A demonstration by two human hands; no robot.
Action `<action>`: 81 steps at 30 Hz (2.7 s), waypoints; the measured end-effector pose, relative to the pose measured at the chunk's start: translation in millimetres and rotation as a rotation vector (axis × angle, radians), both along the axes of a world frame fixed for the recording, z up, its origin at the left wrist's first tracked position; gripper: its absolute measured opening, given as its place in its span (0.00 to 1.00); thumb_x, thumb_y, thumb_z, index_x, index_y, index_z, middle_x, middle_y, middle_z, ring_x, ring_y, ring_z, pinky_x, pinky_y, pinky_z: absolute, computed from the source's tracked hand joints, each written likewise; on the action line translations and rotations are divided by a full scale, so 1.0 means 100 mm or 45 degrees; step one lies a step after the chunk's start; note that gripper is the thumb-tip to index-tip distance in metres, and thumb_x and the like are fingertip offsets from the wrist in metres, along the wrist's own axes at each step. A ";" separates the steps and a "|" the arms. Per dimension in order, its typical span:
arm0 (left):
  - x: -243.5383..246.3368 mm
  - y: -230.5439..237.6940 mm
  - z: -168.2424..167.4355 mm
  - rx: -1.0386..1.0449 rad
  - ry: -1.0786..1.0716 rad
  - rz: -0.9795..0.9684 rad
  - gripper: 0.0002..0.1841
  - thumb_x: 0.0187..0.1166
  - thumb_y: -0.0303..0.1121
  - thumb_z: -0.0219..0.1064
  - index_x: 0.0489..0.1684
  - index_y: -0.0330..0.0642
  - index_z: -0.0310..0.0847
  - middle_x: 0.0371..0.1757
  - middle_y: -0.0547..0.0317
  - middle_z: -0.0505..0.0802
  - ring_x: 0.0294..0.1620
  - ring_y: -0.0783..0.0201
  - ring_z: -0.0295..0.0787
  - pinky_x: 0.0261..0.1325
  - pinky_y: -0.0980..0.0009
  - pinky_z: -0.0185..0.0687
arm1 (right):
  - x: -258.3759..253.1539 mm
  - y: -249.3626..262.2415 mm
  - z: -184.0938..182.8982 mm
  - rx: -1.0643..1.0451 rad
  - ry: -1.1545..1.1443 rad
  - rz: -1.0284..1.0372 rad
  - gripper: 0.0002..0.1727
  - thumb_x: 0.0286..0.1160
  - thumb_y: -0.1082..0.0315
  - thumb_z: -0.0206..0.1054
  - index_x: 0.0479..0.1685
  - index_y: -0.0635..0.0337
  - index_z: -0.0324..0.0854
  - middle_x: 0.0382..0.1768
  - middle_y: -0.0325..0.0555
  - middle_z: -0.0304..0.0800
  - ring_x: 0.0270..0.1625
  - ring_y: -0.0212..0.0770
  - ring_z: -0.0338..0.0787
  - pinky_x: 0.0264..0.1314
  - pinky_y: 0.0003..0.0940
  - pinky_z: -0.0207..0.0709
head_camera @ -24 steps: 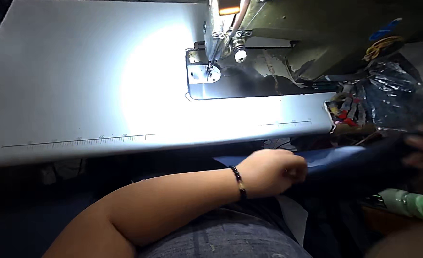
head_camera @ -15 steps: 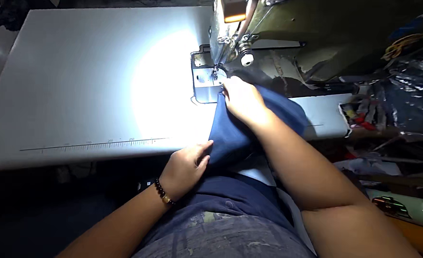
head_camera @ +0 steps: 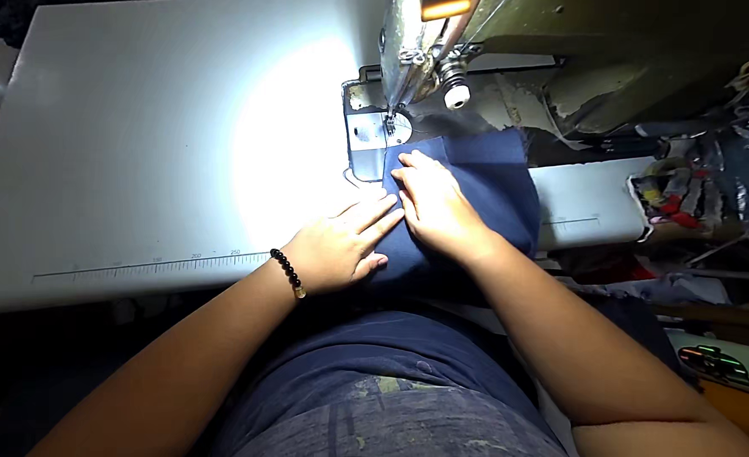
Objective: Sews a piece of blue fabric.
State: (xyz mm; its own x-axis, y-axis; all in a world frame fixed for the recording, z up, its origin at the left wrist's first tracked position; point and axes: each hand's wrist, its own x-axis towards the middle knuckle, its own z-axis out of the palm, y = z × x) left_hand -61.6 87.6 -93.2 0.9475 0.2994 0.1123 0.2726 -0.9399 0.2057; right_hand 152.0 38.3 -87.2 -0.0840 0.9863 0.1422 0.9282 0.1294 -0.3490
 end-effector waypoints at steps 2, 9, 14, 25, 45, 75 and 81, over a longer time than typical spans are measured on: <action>0.07 -0.04 0.00 0.050 0.025 0.023 0.36 0.89 0.55 0.42 0.92 0.44 0.60 0.93 0.51 0.65 0.96 0.58 0.52 0.94 0.57 0.48 | 0.12 0.09 0.01 0.004 0.012 0.096 0.23 0.85 0.66 0.50 0.72 0.64 0.80 0.84 0.57 0.72 0.91 0.57 0.64 0.92 0.60 0.51; 0.44 -0.09 -0.02 0.044 0.006 0.207 0.41 0.86 0.62 0.40 0.95 0.46 0.54 0.95 0.47 0.60 0.96 0.53 0.52 0.92 0.43 0.43 | 0.56 0.42 0.04 0.066 0.102 0.389 0.22 0.84 0.71 0.51 0.70 0.71 0.80 0.80 0.65 0.75 0.88 0.61 0.67 0.91 0.50 0.56; 0.47 -0.07 -0.03 0.031 -0.014 0.220 0.41 0.85 0.62 0.41 0.95 0.46 0.54 0.95 0.46 0.60 0.96 0.52 0.51 0.92 0.40 0.40 | 0.57 0.48 -0.02 0.021 0.252 0.425 0.24 0.86 0.73 0.46 0.72 0.79 0.74 0.82 0.72 0.68 0.91 0.63 0.60 0.95 0.45 0.47; 0.48 -0.03 -0.06 0.018 -0.061 0.203 0.42 0.84 0.62 0.44 0.94 0.45 0.56 0.94 0.44 0.62 0.95 0.51 0.53 0.92 0.37 0.38 | 0.54 0.49 0.02 -0.064 0.330 0.389 0.24 0.87 0.74 0.44 0.75 0.81 0.70 0.84 0.74 0.64 0.93 0.64 0.55 0.95 0.44 0.44; 0.51 0.08 0.04 -0.046 0.032 0.199 0.43 0.84 0.63 0.44 0.95 0.46 0.53 0.96 0.45 0.57 0.97 0.50 0.48 0.92 0.37 0.36 | 0.58 0.58 0.03 -0.120 0.305 0.367 0.26 0.89 0.72 0.41 0.80 0.78 0.67 0.87 0.70 0.61 0.94 0.59 0.54 0.95 0.44 0.45; 0.54 0.21 0.08 -0.089 0.095 0.188 0.35 0.85 0.62 0.43 0.93 0.67 0.59 0.96 0.44 0.55 0.97 0.45 0.44 0.87 0.25 0.33 | 0.11 -0.50 -0.04 0.521 0.947 -0.185 0.12 0.87 0.71 0.53 0.56 0.66 0.79 0.47 0.43 0.85 0.50 0.28 0.84 0.56 0.24 0.79; 0.57 0.18 0.12 -0.088 0.145 0.189 0.33 0.87 0.62 0.43 0.93 0.72 0.58 0.96 0.41 0.52 0.98 0.43 0.40 0.88 0.26 0.32 | 0.91 -0.45 -0.02 0.298 0.254 -0.080 0.13 0.74 0.70 0.67 0.54 0.65 0.88 0.48 0.58 0.86 0.45 0.48 0.86 0.46 0.41 0.82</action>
